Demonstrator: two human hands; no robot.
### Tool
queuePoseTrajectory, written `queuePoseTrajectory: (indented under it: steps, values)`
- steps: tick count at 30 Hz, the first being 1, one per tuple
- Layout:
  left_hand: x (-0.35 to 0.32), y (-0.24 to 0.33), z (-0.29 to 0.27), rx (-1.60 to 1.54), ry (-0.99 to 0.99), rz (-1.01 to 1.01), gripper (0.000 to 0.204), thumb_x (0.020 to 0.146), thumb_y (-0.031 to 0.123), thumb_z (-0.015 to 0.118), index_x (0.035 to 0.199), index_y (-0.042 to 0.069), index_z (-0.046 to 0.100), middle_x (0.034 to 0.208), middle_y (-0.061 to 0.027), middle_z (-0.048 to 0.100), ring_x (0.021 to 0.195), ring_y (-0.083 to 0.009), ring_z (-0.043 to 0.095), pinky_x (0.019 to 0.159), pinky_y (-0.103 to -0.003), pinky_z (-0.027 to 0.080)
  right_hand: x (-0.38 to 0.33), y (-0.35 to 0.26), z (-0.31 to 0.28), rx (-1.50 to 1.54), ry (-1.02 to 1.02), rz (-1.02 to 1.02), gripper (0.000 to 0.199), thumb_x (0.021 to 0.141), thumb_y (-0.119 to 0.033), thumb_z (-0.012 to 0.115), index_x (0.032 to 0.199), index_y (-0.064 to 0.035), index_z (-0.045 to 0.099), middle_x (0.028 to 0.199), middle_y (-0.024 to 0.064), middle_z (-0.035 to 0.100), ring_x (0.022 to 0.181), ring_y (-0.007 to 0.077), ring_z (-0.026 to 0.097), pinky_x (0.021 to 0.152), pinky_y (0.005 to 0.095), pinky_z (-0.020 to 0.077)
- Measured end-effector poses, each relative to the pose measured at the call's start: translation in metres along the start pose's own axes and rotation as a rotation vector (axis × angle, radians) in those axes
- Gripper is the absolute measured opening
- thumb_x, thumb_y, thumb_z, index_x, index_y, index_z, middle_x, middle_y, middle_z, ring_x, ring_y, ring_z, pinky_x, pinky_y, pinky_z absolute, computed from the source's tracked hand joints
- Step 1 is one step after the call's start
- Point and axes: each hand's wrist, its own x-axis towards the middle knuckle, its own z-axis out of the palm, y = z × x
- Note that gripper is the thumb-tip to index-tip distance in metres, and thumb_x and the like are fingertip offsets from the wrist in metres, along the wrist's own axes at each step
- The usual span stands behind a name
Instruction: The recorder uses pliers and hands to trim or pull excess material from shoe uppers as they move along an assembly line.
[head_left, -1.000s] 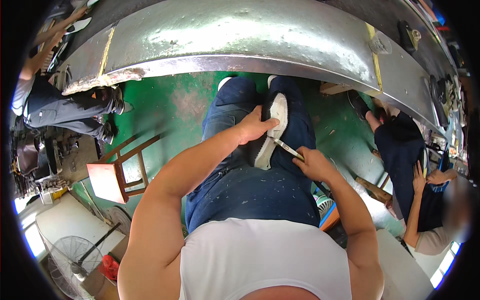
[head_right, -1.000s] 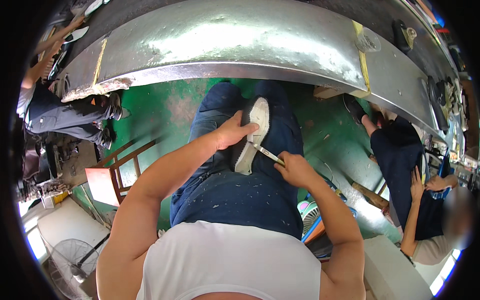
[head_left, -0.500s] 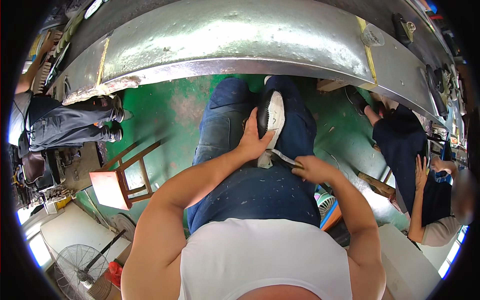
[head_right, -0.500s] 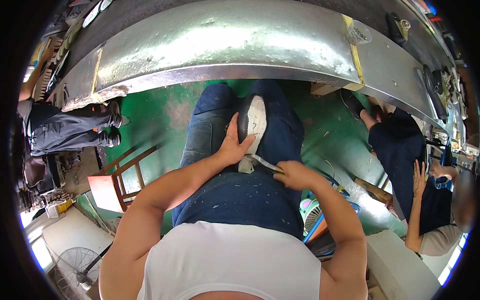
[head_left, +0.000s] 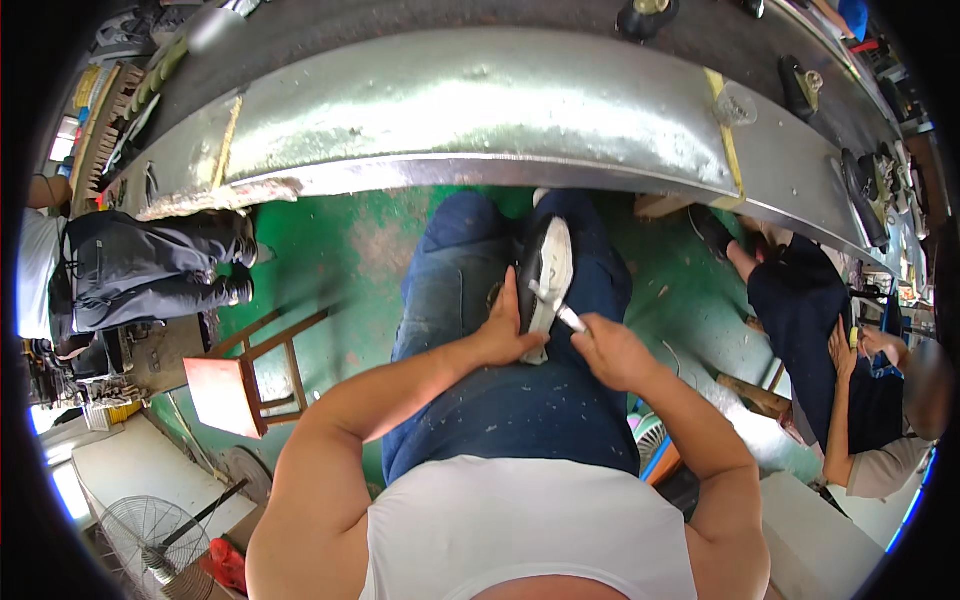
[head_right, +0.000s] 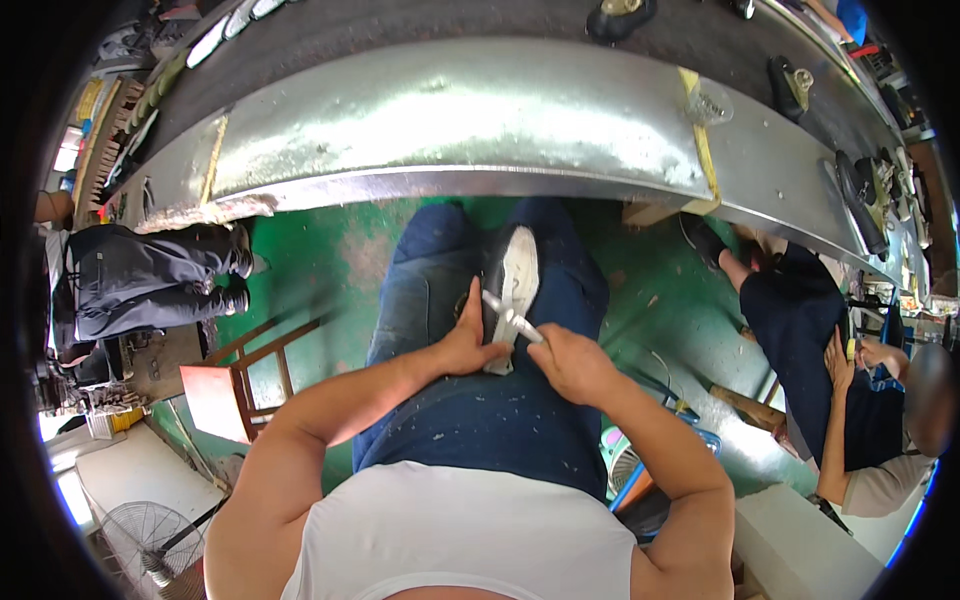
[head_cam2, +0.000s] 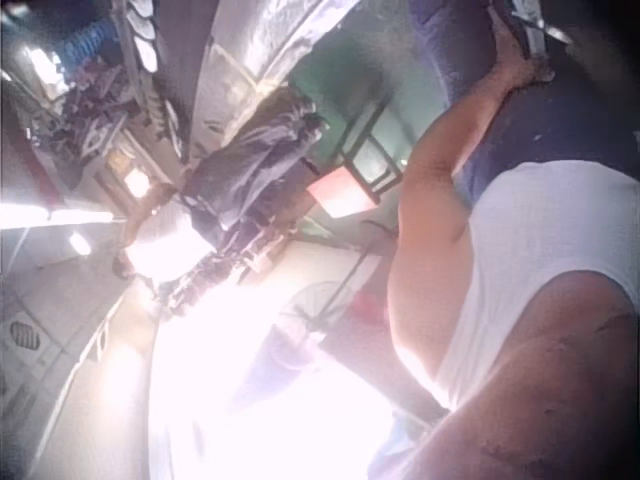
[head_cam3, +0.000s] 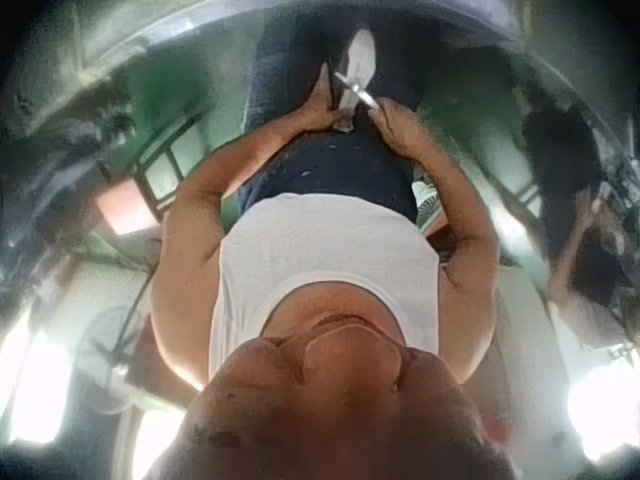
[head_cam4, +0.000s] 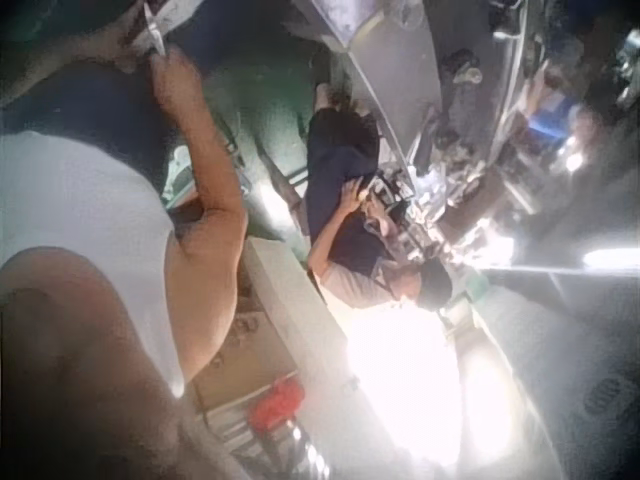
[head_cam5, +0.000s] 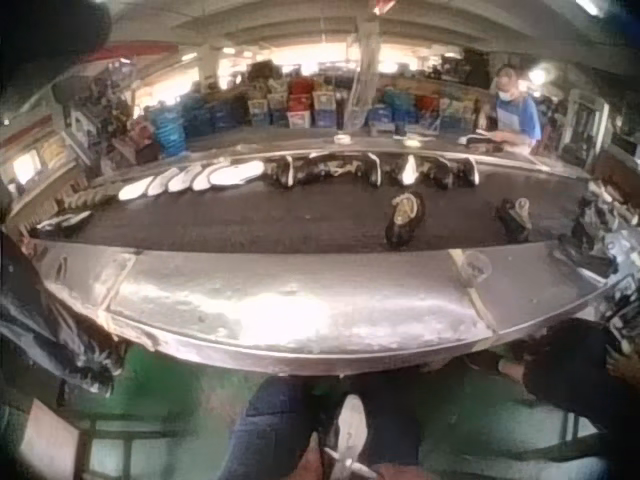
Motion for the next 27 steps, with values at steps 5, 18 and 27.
queuePoseTrajectory:
  steps: [5, 18, 27]
  values:
    - [-0.005, 0.009, -0.033, -0.266, -0.06, -0.007, 0.113, 0.086, 0.024, 0.074, 0.156, 0.0, -0.011, 0.16, -0.0278, 0.017, 0.149, -0.0322, 0.023, 0.12, -0.037, 0.023, 0.006, 0.015, -0.015, -0.157, -0.151, 0.096, 0.038, 0.099, -0.038, 0.053, 0.103, -0.0017, 0.061, 0.09, 0.0243, 0.066, 0.09, 0.045, 0.064, 0.078, 0.0511, 0.0497]
    - [0.088, 0.248, -0.248, -0.597, 0.003, 0.078, 0.094, 0.077, 0.009, 0.076, 0.155, -0.004, 0.023, 0.144, -0.0214, 0.05, 0.125, -0.0249, 0.056, 0.106, -0.035, 0.043, 0.077, 0.014, -0.191, -0.6, 0.839, -0.392, 0.045, 0.073, -0.024, 0.081, 0.107, -0.0049, 0.059, 0.1, 0.0116, 0.064, 0.091, 0.0336, 0.06, 0.085, 0.0451, 0.0454]
    - [0.345, 0.301, -0.283, 1.681, 0.563, 0.359, 0.063, 0.087, 0.017, 0.059, 0.146, 0.001, 0.044, 0.153, -0.0251, 0.035, 0.136, -0.0429, 0.041, 0.1, -0.056, 0.043, 0.116, 0.031, -0.214, -0.486, 0.818, -0.364, 0.051, 0.063, -0.017, 0.083, 0.106, -0.0054, 0.058, 0.1, 0.012, 0.063, 0.092, 0.0339, 0.06, 0.084, 0.045, 0.0459]
